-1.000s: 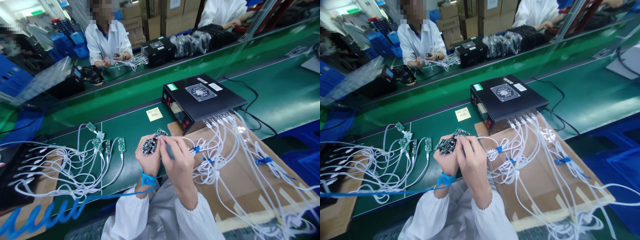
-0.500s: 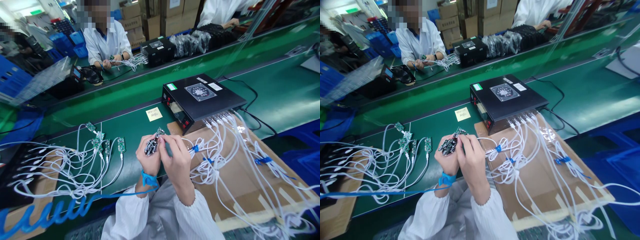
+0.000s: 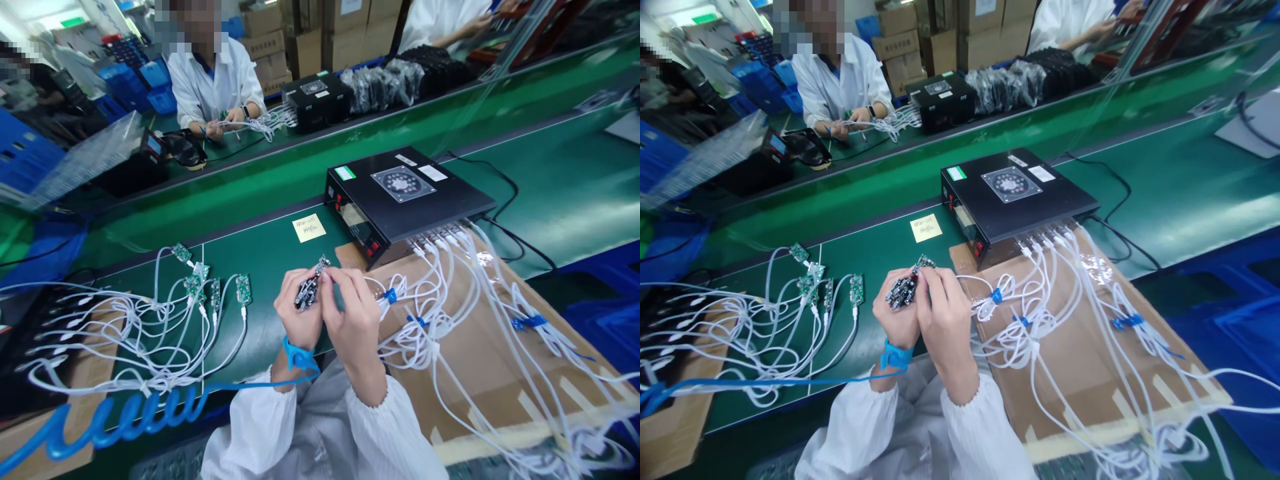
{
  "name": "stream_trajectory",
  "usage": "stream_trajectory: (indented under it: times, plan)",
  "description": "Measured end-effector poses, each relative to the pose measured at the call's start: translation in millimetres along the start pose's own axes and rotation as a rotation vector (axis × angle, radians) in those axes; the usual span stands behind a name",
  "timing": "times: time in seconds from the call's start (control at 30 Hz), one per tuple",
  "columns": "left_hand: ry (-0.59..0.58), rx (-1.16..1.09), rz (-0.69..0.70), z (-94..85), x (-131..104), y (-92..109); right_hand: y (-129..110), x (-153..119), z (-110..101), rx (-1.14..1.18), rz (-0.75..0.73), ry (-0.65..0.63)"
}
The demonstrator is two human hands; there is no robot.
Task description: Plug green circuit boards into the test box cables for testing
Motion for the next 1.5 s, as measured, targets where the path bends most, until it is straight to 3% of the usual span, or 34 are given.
stream_trajectory:
  times: [0.13,0.3,0.37,0.5,0.6,0.7,0.8,0.93,1.03,1.17,1.33,1.4,1.5]
  plan:
    - [-0.037,0.06,-0.02,3.1,8,-2,9,2,9,-0.02,0.023,-0.051]
    - [-0.12,0.221,-0.184,3.7,29,-8,20,10,23,-0.046,0.074,-0.202]
    - [-0.113,0.241,-0.277,-3.6,37,-12,18,10,14,-0.012,0.087,-0.167]
    - [-0.203,0.343,-0.439,-23.1,44,-27,9,-11,-29,-0.083,0.185,-0.055]
    - [-0.36,0.382,-0.589,-35.5,42,-41,6,-43,-49,-0.152,0.276,-0.251]
    - [-0.483,0.386,-0.682,-41.7,37,-48,4,-72,-44,-0.195,0.335,-0.528]
    - [-0.49,0.416,-0.752,-45.6,33,-52,5,-84,-26,-0.24,0.401,-0.696]
    - [-0.436,0.372,-0.851,-51.8,26,-57,12,-86,-7,-0.243,0.542,-0.79]
    - [-0.305,0.163,-0.879,-60.1,27,-50,15,-90,-9,-0.152,0.602,-0.729]
    - [-0.066,-0.276,-0.859,-64.5,28,-22,8,-93,-28,0.15,0.651,-0.532]
    - [-0.181,-0.682,-1.069,-24.4,4,8,-2,-90,-44,0.516,0.933,-0.247]
    - [-0.224,-0.747,-1.128,-7.6,-7,13,-4,-87,-48,0.537,0.945,-0.162]
    - [-0.219,-0.754,-1.111,6.4,-14,14,-4,-84,-53,0.506,0.882,-0.096]
Point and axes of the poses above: each hand's wrist, its own x-axis towards the middle knuckle, its own z-axis out of the palm, y = z × x, the point moved 5 cm from there along x, towards the middle knuckle, and after that the axes turned 15 degrees about -z, right-handed, at the moved point
